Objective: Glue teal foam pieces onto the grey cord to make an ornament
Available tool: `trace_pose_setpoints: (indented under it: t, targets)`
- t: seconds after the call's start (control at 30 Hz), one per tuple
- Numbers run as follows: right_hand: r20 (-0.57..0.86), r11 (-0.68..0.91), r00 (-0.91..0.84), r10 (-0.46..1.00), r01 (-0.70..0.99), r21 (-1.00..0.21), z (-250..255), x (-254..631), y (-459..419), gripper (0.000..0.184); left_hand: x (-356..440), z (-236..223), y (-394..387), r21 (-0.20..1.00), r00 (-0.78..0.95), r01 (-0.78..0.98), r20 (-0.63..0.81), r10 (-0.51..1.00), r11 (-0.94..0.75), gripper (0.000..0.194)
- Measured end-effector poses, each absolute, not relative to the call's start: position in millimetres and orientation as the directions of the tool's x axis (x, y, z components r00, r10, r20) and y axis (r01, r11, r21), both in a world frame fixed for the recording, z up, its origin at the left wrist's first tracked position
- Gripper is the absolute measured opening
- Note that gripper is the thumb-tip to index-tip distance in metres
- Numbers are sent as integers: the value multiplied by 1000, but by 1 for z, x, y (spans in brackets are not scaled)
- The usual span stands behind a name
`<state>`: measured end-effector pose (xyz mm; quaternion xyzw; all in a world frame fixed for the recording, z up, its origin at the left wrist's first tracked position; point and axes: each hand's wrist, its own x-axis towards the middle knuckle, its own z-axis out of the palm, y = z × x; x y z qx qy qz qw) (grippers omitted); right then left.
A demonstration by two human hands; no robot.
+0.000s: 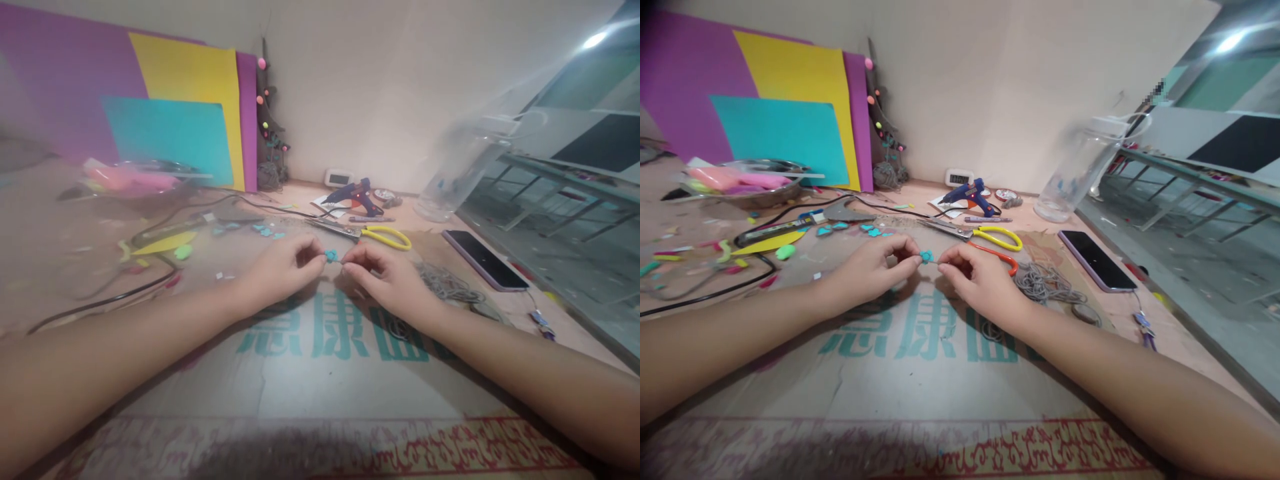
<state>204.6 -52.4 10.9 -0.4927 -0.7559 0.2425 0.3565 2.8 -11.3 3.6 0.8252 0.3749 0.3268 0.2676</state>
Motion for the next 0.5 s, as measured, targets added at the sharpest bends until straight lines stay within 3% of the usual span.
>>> trace_pose_setpoints:
  t: [0.1,0.23,0.37,0.5]
  targets:
    - [433,514,-296,851,637,-574,13,205,-52,8,2,3,-10,676,525,443,336,782,-589,14]
    - [471,545,-314,824,668,-507,13,206,-50,7,1,2,-10,683,538,435,325,778,-586,12]
    - [481,562,-328,813,658,-500,9,209,-47,6,2,3,-13,704,587,406,287,757,-582,11]
    - [552,601,-271,789,526,-601,6,209,-46,8,3,1,-13,740,620,380,241,746,-555,12]
